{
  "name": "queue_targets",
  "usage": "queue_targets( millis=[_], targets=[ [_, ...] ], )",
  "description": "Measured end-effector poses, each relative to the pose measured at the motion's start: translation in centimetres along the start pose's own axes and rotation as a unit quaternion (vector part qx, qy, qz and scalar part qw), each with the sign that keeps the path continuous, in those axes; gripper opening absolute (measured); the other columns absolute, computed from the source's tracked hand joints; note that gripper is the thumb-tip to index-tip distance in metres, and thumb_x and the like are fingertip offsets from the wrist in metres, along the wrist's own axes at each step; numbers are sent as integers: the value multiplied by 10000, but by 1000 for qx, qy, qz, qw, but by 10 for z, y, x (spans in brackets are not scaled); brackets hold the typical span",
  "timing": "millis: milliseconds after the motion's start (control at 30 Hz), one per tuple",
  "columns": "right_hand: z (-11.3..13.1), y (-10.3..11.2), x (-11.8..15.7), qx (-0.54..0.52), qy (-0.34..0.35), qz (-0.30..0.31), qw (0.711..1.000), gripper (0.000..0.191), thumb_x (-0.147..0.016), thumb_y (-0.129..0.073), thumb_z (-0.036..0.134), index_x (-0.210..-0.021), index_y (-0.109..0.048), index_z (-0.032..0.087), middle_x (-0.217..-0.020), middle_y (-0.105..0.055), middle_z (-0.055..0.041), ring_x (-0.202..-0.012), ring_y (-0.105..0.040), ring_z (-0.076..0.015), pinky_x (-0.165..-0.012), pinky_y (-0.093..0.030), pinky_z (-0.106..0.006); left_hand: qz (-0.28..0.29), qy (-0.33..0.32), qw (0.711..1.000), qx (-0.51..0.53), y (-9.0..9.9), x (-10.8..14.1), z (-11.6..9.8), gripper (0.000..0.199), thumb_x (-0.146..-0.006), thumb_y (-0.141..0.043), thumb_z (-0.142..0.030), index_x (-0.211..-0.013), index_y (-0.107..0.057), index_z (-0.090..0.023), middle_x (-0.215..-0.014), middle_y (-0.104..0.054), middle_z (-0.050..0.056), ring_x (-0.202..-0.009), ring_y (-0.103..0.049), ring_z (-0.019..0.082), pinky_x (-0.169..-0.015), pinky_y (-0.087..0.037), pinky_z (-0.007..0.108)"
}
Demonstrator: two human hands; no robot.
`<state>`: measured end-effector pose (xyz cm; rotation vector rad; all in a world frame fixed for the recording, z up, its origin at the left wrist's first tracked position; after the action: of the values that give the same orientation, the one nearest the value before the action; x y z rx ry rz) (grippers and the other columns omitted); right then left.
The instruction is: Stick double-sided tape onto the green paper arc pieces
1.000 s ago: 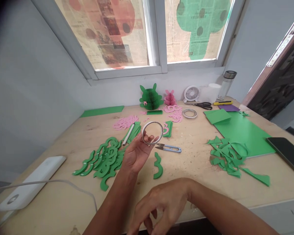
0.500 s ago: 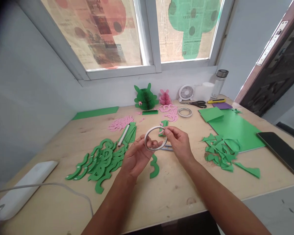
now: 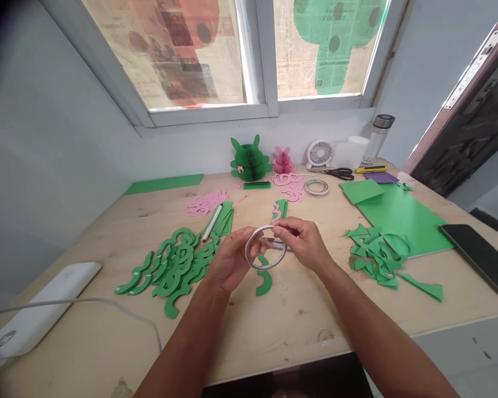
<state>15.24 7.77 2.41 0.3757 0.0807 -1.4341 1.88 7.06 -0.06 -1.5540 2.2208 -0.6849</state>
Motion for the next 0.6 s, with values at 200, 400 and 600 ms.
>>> queue_targets(
  millis=[200,400,600],
  targets=[
    [1,1,0,28,16,-16,999,214,-798,-615,349,-862,-712,169,-728,-641,-24,-638,-553,-138,-539,-422,-242,-10,25,1000,-10,5,-1,3,213,-765,-628,-323,-721,-680,-121,-448,-489,-23,-544,-524,122,-669,-445,270],
    [4,0,0,88,60,-15,994,212,-820,-591,325,-898,-710,167,-708,-616,-19,-588,-510,-118,-509,-394,-237,-12,36,999,-13,4,-1,5,238,-757,-635,-341,-724,-684,-111,-438,-462,-30,-559,-531,122,-665,-432,254],
    [19,7,4,140,141,-86,976,179,-836,-574,280,-950,-680,190,-880,-663,-59,-639,-535,-129,-559,-430,-265,-38,21,999,-6,6,-2,5,204,-727,-663,-331,-709,-670,-128,-452,-478,-36,-531,-502,107,-677,-422,261]
  ],
)
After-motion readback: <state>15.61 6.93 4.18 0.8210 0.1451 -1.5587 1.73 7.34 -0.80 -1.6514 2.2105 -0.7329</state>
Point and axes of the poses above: each hand's wrist, its own x-axis away from the middle knuckle, its own y-axis out of the back of the hand, z = x × y, the point moved 7 cm from there along -x, towards the middle knuckle
